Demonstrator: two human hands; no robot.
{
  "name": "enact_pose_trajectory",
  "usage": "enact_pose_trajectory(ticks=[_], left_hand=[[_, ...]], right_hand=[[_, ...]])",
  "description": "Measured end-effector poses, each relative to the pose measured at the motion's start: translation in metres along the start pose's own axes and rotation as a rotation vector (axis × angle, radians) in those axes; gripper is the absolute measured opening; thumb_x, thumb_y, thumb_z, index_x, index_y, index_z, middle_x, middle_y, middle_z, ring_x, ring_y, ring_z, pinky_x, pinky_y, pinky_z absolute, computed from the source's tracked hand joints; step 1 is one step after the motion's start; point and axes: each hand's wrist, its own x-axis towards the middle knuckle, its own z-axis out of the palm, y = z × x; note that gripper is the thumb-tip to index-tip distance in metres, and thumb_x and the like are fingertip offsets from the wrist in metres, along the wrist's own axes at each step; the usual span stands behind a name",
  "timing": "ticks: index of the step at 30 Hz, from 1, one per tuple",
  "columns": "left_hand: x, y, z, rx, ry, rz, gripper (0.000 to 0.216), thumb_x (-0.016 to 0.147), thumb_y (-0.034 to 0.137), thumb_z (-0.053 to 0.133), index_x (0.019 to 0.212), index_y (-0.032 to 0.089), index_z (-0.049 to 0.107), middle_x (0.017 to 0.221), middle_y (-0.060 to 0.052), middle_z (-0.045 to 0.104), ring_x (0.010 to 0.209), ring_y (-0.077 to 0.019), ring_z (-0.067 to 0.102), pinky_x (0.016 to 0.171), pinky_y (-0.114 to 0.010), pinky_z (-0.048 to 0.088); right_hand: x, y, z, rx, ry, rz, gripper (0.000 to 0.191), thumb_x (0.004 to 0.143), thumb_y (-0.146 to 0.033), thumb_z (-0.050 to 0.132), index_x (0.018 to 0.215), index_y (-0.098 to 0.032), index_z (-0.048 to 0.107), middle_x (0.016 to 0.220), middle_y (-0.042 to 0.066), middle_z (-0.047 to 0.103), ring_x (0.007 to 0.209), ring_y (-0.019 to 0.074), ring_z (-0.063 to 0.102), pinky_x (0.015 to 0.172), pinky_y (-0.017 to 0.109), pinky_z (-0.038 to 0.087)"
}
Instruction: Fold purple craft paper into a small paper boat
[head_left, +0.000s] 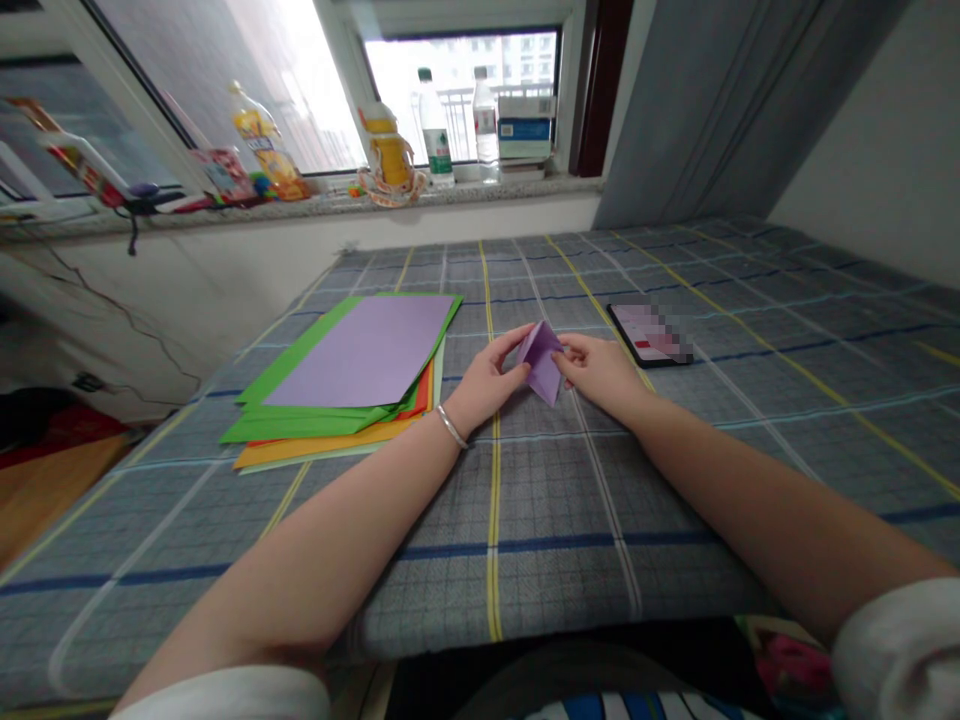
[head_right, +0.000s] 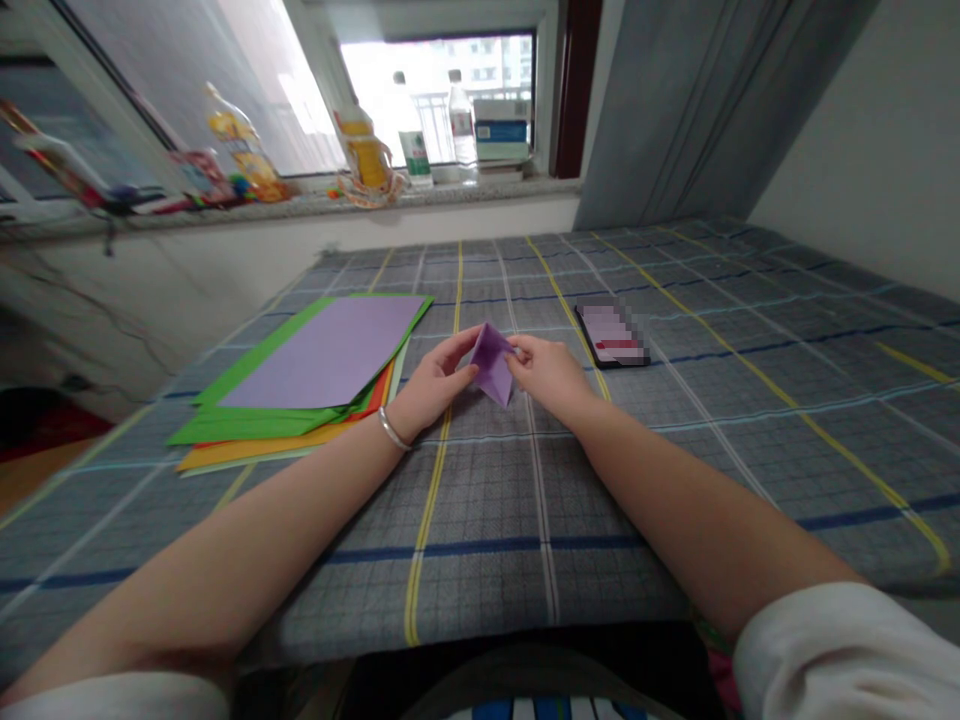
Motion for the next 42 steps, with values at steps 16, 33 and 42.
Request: enact_pose_trajectory(ticks=[16,33,42], left_hand=[[-0.003,0.006,-0.016,0.659,-0.137,0.166,0.042,0.081,0.004,0.052,0.119,0.019,0.063,0.110,-0.007,0.064,0.107,-0.0179,0.058,0.100,-0.038,0.046],[-0.005,0.003,-0.025,0.871,-0.385,0.234,0.054,0.080,0.004,0.043,0.129,0.022,0.058,0.112,-0.009,0.057,0.099,-0.0178,0.056,0.094,-0.035,0.047],[-0.005,0.008,-0.025,0.998,-0.442,0.252,0.053,0.082,0.006,0.044,0.130,0.025,0.056,0.114,-0.008,0.058,0.102,-0.0195,0.056,0.093,-0.036,0.046]], right_hand=[[0.008,0.032,-0.008,0.273,-0.248,0.067,0.035,0.086,-0.023,0.052,0.116,-0.025,0.071,0.063,-0.001,0.062,0.049,0.0089,0.052,0.051,0.022,0.041],[0.011,0.037,-0.017,0.060,-0.376,-0.019,0.037,0.083,-0.018,0.054,0.116,-0.025,0.070,0.085,0.001,0.074,0.066,0.0127,0.060,0.068,0.025,0.048],[0.006,0.021,-0.019,-0.094,-0.349,0.026,0.032,0.085,-0.034,0.055,0.110,-0.026,0.074,0.080,0.002,0.074,0.064,0.0153,0.060,0.061,0.026,0.044]])
